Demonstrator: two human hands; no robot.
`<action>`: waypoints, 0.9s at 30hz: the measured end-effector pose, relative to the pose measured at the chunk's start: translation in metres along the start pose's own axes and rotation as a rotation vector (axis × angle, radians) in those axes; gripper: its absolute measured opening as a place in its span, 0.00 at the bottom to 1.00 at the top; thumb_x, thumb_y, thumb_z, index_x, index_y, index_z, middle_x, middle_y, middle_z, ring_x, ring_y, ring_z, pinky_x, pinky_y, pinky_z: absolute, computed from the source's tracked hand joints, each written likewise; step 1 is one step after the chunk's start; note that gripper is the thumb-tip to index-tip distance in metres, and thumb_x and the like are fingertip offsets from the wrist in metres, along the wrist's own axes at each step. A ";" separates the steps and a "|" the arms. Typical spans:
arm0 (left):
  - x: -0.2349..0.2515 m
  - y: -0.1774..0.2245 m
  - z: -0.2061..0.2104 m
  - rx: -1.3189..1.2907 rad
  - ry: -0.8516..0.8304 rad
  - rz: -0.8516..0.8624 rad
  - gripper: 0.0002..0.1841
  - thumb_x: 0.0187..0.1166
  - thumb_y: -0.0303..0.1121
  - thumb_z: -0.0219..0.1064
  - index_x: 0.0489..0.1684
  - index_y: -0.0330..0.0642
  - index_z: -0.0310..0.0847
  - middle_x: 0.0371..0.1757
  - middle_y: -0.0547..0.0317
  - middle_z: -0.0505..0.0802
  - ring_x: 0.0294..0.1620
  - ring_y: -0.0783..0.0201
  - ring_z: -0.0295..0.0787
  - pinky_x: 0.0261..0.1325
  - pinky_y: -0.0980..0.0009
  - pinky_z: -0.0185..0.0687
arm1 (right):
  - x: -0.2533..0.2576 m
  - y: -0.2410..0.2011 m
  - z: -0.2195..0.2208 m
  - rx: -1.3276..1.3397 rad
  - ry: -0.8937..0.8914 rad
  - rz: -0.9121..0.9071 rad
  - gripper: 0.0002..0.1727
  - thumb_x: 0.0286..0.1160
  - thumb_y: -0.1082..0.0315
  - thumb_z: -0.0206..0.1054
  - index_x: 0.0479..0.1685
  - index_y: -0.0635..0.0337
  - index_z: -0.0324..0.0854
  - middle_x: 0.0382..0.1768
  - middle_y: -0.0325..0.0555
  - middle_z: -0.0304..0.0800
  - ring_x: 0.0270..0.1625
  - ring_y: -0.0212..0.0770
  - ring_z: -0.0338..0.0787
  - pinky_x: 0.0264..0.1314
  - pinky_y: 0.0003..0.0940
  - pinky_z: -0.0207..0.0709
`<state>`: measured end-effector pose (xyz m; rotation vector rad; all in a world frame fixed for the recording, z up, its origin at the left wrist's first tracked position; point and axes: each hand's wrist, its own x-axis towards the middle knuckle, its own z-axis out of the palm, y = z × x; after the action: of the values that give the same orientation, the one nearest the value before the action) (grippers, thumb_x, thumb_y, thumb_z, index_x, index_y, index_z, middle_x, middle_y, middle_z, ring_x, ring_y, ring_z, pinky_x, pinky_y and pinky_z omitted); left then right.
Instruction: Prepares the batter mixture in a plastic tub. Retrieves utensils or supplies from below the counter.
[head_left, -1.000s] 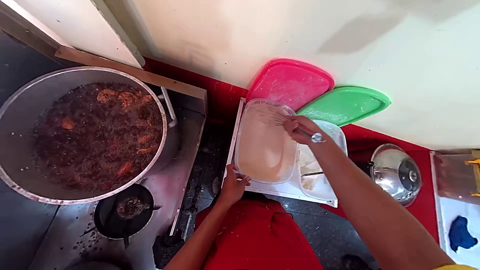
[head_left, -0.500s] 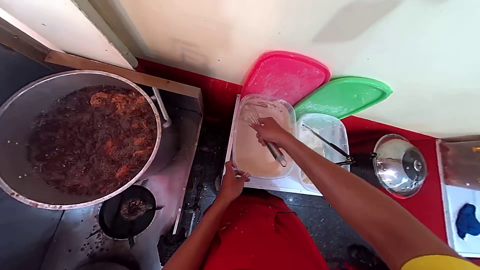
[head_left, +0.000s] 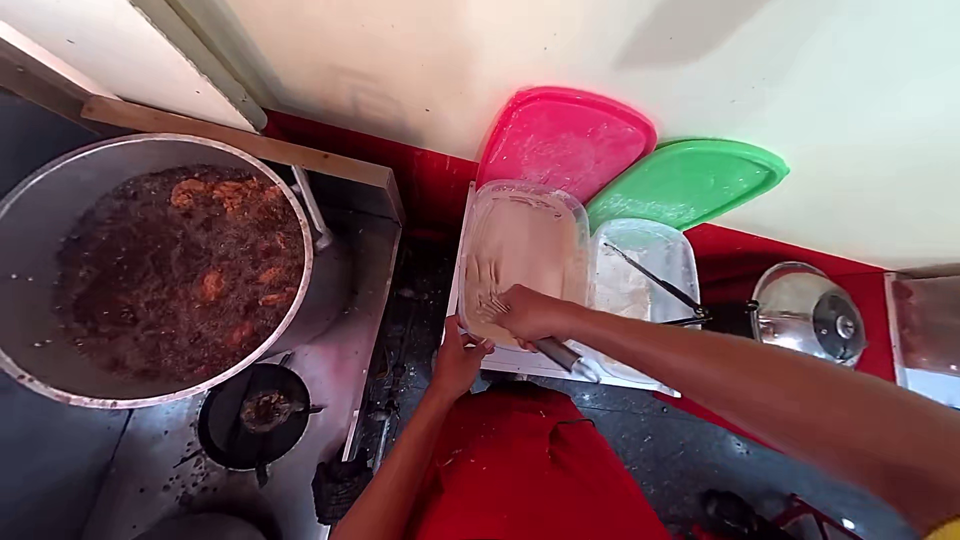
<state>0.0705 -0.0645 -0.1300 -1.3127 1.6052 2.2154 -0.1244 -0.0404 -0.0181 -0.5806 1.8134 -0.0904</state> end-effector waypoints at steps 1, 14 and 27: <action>0.000 -0.001 0.000 0.008 -0.003 0.000 0.35 0.80 0.31 0.74 0.81 0.45 0.52 0.52 0.48 0.94 0.48 0.55 0.97 0.47 0.58 0.94 | 0.005 0.004 -0.006 0.010 -0.045 0.002 0.22 0.92 0.56 0.56 0.67 0.66 0.78 0.30 0.52 0.87 0.24 0.42 0.87 0.32 0.40 0.85; 0.000 -0.002 -0.003 0.020 -0.019 0.013 0.35 0.81 0.32 0.72 0.81 0.46 0.51 0.51 0.49 0.94 0.46 0.56 0.96 0.48 0.59 0.92 | -0.015 0.003 0.039 0.061 -0.082 0.061 0.19 0.93 0.57 0.54 0.66 0.64 0.72 0.22 0.47 0.79 0.16 0.37 0.81 0.22 0.33 0.81; -0.002 -0.010 0.004 -0.009 0.025 0.071 0.32 0.78 0.34 0.74 0.76 0.41 0.58 0.46 0.53 0.96 0.41 0.61 0.96 0.47 0.63 0.93 | -0.017 0.061 -0.094 -1.017 0.052 0.169 0.27 0.83 0.62 0.63 0.84 0.41 0.75 0.64 0.65 0.88 0.63 0.72 0.87 0.58 0.78 0.77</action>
<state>0.0746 -0.0557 -0.1361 -1.3106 1.6787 2.2575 -0.2280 -0.0016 0.0065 -1.1146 1.8697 0.9869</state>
